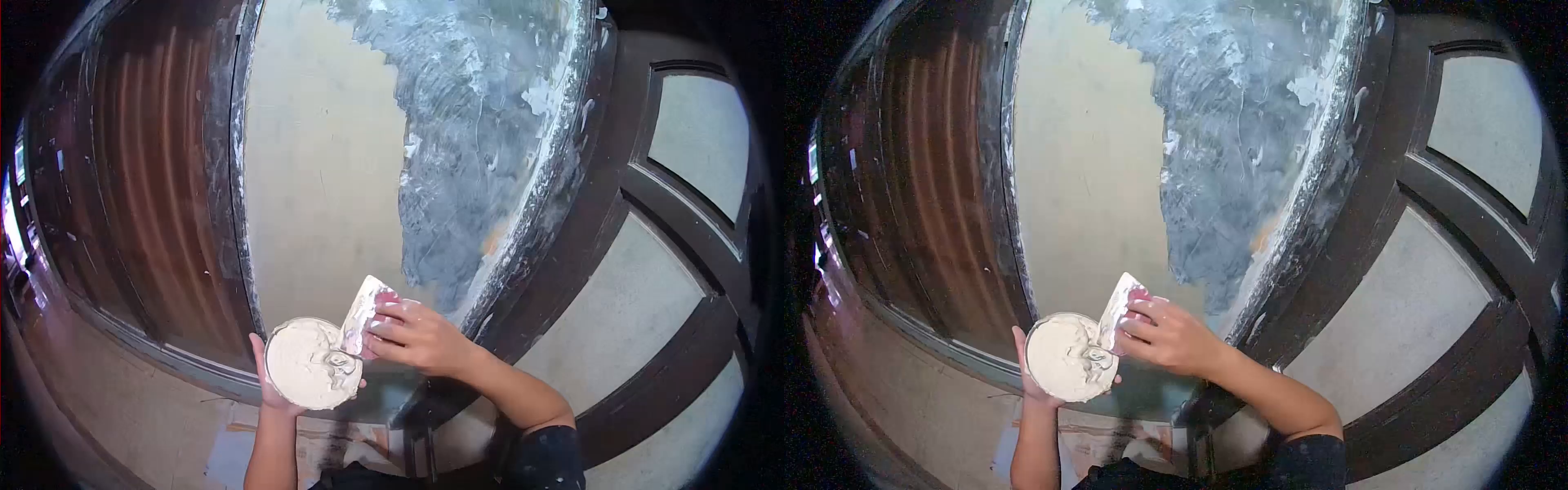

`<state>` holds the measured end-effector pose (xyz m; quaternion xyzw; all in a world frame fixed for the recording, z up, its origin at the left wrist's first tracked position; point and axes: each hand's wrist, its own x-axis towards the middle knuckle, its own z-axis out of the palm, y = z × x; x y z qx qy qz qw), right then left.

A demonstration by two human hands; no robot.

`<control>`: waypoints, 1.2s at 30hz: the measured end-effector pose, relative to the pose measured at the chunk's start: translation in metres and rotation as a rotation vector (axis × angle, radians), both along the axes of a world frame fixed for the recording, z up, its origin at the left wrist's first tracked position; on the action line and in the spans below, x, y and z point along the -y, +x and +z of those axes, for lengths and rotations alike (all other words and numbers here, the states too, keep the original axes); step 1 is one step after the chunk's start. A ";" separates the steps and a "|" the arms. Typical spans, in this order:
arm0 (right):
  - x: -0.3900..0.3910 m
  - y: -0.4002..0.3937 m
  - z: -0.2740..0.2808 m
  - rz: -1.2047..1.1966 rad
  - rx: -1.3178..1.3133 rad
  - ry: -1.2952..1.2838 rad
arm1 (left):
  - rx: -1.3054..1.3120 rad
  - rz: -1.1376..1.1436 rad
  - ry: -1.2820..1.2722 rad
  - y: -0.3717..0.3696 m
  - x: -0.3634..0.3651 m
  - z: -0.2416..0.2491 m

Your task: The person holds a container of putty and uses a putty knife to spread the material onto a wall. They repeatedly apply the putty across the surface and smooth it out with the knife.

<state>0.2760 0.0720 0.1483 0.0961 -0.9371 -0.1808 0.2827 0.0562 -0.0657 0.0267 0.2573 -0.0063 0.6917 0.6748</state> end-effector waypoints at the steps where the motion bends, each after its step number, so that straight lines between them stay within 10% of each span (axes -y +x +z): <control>1: 0.000 -0.001 0.000 -0.001 -0.001 0.000 | 0.009 0.000 0.003 0.003 0.000 0.006; 25: -0.002 -0.002 -0.022 -0.032 -0.176 -0.181 | -0.048 0.021 0.009 0.007 -0.014 -0.003; 36: -0.084 0.041 -0.018 -0.538 -0.540 -0.335 | -0.027 -0.083 0.000 -0.010 -0.009 -0.025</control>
